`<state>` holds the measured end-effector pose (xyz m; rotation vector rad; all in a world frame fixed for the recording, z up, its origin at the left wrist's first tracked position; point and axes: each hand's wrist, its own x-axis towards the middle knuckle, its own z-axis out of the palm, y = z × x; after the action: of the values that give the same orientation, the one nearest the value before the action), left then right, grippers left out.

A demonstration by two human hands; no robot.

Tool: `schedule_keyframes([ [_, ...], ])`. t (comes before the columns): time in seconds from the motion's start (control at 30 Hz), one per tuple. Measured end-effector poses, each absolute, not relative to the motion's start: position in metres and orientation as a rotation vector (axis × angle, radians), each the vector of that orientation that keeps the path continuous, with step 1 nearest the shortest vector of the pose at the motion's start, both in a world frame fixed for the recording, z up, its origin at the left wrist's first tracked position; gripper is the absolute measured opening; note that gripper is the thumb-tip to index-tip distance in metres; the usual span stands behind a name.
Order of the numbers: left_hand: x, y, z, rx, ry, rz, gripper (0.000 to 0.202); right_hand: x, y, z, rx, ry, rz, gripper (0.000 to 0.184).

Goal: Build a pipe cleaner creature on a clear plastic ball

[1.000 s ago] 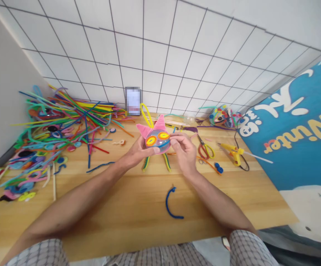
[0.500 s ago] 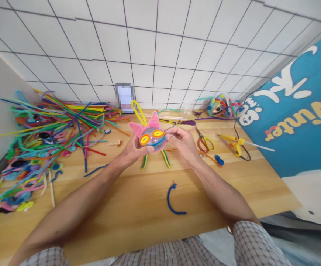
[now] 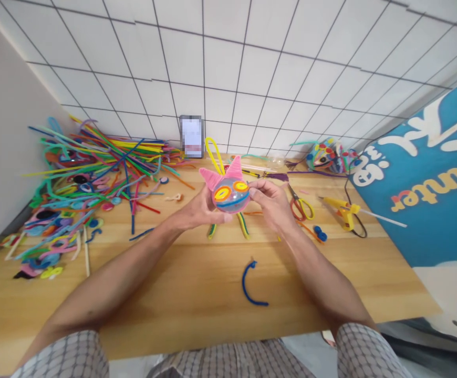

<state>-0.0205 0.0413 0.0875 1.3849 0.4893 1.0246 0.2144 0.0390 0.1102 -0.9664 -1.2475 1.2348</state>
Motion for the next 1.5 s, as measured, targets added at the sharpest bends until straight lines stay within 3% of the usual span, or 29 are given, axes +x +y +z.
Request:
schedule_keyframes([
  [0.5,-0.021,0.043,0.082,1.338,0.506,1.048,0.073,0.214,0.036,0.112,-0.967,-1.274,1.251,0.042],
  [0.73,-0.025,0.041,0.081,1.330,0.536,1.029,0.080,0.215,0.033,0.114,-0.958,-1.311,1.223,0.037],
  [1.17,-0.024,0.038,0.079,1.307,0.591,1.067,0.076,0.213,0.027,0.122,-1.063,-1.324,1.069,0.055],
  [1.33,-0.023,0.032,0.087,1.348,0.623,1.086,0.072,0.211,0.018,0.130,-1.121,-1.323,1.335,0.058],
  [1.5,-0.021,0.025,0.097,1.392,0.683,1.085,0.070,0.201,0.012,0.124,-0.987,-1.124,1.656,0.044],
])
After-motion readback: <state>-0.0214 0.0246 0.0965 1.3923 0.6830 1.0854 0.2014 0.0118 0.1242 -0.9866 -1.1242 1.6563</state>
